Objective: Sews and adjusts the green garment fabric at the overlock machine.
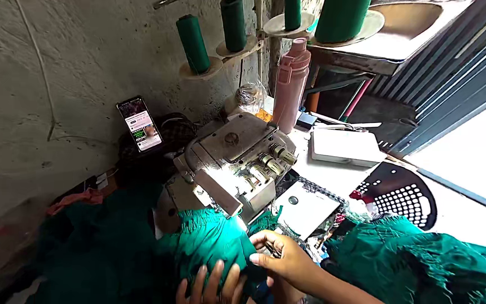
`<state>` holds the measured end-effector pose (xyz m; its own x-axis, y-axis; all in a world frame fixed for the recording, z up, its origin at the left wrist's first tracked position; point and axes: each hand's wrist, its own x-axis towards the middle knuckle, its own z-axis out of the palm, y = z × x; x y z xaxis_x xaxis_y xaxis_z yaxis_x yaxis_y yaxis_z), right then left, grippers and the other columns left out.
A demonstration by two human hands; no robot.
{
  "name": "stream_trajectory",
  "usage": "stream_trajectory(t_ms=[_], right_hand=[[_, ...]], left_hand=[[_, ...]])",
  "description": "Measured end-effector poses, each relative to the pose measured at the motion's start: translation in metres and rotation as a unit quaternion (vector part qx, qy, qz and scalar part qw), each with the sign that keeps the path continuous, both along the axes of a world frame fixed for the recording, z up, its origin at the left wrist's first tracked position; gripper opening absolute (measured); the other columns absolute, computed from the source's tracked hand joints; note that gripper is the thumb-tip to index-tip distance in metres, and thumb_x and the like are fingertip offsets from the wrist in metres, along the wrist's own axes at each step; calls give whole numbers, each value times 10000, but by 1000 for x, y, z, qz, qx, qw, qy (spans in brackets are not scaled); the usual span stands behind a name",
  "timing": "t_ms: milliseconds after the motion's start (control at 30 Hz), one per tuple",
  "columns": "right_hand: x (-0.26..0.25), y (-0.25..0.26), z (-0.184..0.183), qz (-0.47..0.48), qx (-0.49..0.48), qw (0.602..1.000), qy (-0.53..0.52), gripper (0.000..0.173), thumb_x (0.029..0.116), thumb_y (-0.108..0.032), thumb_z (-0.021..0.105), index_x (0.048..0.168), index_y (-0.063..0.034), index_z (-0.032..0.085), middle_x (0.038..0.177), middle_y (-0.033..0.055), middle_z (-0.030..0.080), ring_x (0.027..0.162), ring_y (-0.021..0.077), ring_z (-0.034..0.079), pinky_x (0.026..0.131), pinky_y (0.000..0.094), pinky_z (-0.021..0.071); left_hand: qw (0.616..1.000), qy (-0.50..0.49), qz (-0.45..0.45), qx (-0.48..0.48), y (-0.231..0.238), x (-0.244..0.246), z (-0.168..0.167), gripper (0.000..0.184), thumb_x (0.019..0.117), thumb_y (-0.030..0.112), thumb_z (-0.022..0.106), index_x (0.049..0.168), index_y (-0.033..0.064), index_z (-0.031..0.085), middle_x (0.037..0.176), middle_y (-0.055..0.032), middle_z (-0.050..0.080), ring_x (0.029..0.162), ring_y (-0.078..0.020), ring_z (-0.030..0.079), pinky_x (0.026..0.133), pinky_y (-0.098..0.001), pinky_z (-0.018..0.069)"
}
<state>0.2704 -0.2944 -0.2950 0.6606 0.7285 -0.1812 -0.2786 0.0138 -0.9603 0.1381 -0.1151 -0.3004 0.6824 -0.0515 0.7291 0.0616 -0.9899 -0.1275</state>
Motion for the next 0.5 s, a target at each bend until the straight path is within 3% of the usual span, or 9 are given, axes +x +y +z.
stream_trajectory(t_ms=[67,167,233,300,367,433,500], right_hand=[[-4,6,4,-33,28,999,-7,248,938,-107,710,1103,-83,526,996,2,676,660,79,690,546,270,614],[-5,8,1,-44,57,995,-64,226,995,-314,673,1075,-105,635,982,-41,686,656,28,680,577,229,615],[-1,8,-1,-26,42,995,-87,334,999,-465,621,1017,-138,691,848,-105,660,644,-43,612,588,161,540],[5,11,-1,-22,23,994,-105,344,980,-480,629,892,-152,687,719,-129,589,623,-75,529,578,136,437],[9,12,-3,-32,0,992,-122,279,951,-371,667,805,-133,669,654,-112,566,586,-70,506,548,142,406],[11,11,-3,-39,-14,990,-133,267,941,-324,680,774,-117,669,635,-106,560,575,-69,498,541,144,396],[12,9,-4,-37,-17,990,-138,287,945,-328,681,767,-103,681,635,-101,568,578,-72,500,546,139,397]], left_hand=[[1000,-14,-3,-24,0,11,-4,160,1029,451,528,1102,325,593,1301,81,552,1386,-109,379,1193,-398,132],[997,17,-53,-62,-11,14,17,138,1064,337,491,1022,279,609,1085,112,660,1282,-42,492,1205,-391,109],[993,46,-83,-66,-25,18,28,154,1056,304,523,996,255,656,970,95,689,1193,-56,550,1184,-391,140],[989,72,-105,-70,-32,24,32,166,1033,304,555,944,253,685,921,82,699,1168,-78,572,1172,-393,165],[980,114,-113,-118,-30,29,38,290,1038,446,519,942,251,711,976,34,689,1187,-134,571,1162,-403,240],[967,148,-83,-191,-19,35,43,485,1019,596,454,1058,197,727,1130,-52,693,1202,-222,595,1097,-443,394],[963,166,-44,-208,-5,41,41,615,996,648,418,1157,164,760,1187,-120,710,1181,-309,621,1022,-494,451]])
